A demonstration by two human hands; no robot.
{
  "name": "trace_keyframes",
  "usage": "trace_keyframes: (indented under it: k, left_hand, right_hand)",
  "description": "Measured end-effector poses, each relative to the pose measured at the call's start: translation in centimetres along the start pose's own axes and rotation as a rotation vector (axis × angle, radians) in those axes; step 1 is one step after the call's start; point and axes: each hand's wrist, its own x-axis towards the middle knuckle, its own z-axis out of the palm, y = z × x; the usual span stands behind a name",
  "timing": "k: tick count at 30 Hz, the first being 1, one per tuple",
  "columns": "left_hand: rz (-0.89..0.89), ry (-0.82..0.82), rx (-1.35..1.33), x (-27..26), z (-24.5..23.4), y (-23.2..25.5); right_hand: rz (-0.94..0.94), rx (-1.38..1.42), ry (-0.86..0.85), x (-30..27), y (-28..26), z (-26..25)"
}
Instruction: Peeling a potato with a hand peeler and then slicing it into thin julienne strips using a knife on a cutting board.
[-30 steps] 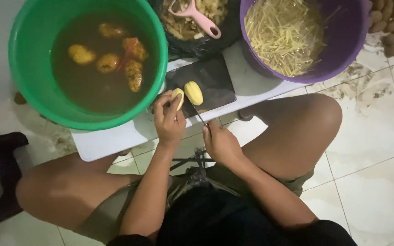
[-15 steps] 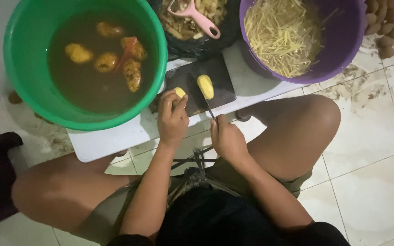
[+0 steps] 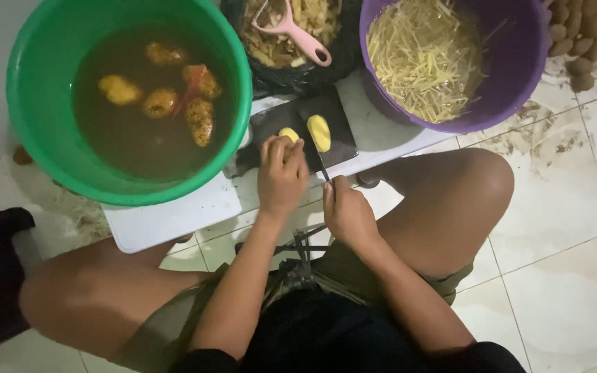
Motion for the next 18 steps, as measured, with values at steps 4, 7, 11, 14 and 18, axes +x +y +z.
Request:
trace_keyframes:
  k: [4, 7, 11, 14, 18]
  left_hand:
    - [-0.138, -0.001, -0.191, -0.6, -1.1, 0.8]
    - [-0.265, 0.047, -0.212, -0.9, -1.7, -0.2]
    - [-0.298, -0.109, -0.163, 0.1, -3.6, -1.2]
    - [-0.276, -0.188, -0.109, 0.2, -3.7, -1.6]
    - [-0.23, -0.132, -0.119, -0.2, -3.1, -1.8]
  right_hand:
    - [0.0, 0.012, -0.002, -0.1, -0.2, 0.0]
    - [0.012, -0.014, -0.019, 0.0, -0.2, -0.3]
    - [-0.041, 0.018, -0.016, -0.5, -1.0, -1.0]
    - [-0.064, 0.038, -0.003, -1.0, -2.0, -1.2]
    - [-0.109, 0.036, 0.011, -1.0, -1.9, -0.4]
